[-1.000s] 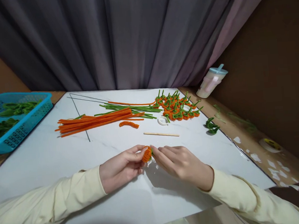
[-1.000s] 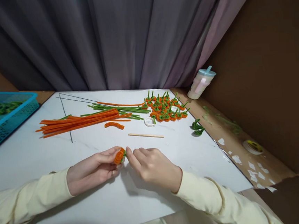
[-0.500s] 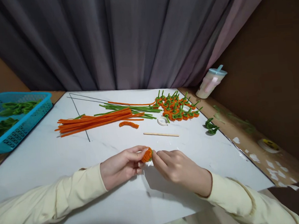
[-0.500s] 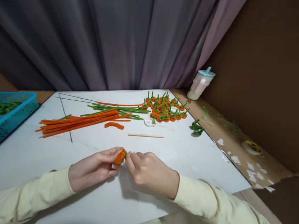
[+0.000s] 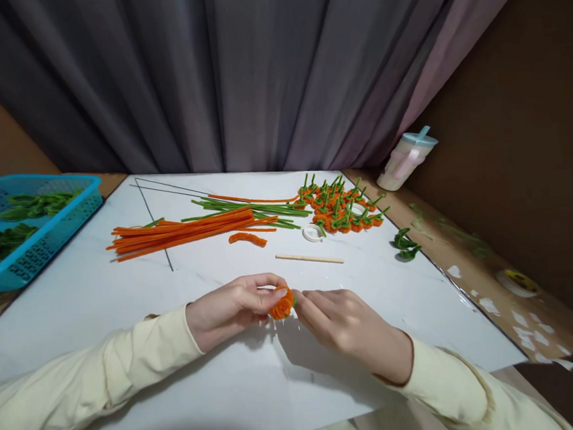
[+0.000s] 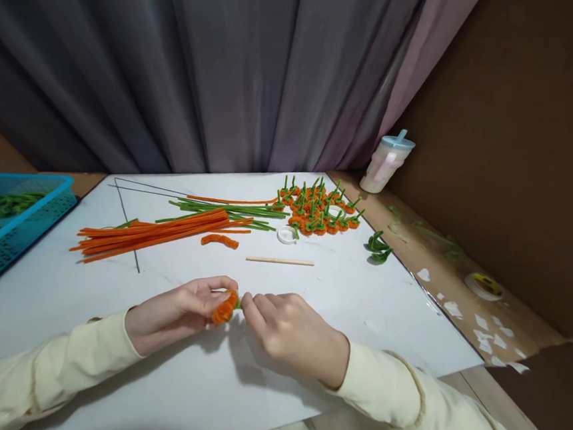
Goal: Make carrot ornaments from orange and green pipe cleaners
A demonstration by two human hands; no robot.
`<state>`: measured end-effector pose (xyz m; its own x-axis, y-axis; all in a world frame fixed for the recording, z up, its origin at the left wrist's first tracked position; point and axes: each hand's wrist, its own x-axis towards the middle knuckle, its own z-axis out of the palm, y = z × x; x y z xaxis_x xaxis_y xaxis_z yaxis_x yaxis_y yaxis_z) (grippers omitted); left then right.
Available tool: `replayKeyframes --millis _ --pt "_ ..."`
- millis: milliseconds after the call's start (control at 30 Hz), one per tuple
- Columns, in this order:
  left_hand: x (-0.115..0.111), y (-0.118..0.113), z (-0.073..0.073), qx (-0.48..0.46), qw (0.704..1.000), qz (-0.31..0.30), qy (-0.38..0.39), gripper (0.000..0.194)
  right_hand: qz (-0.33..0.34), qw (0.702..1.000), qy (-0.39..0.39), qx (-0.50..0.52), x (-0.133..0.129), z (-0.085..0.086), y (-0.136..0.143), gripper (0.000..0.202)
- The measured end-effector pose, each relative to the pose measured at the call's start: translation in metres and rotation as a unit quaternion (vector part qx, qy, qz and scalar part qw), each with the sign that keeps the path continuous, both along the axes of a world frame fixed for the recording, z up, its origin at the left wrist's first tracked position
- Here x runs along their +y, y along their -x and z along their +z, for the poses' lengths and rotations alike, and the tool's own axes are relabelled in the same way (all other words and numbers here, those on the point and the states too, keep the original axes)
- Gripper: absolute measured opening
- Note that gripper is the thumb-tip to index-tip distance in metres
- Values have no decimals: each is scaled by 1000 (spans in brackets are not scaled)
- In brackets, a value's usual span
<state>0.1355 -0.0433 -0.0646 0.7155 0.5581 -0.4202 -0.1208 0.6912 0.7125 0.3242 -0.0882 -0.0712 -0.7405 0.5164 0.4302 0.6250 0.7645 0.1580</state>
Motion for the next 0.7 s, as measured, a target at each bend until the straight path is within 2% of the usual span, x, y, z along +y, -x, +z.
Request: replayKeyframes --millis 133,267,500,633,700 --pt "-1 0 1 16 1000 -5 -19 28 -36 997 -62 -31 -7 0 7 13" --pt "-2 0 0 39 999 -9 -24 28 -50 995 -75 -52 -8 1 11 22" --pt "-1 0 -3 13 999 -47 -1 30 82 989 -124 -26 5 1 5 25" --pt "0 0 -2 -3 998 -69 -6 35 113 984 -140 14 8 1 5 27" --pt "3 1 0 0 997 -71 -25 37 112 986 -117 38 9 2 6 28"
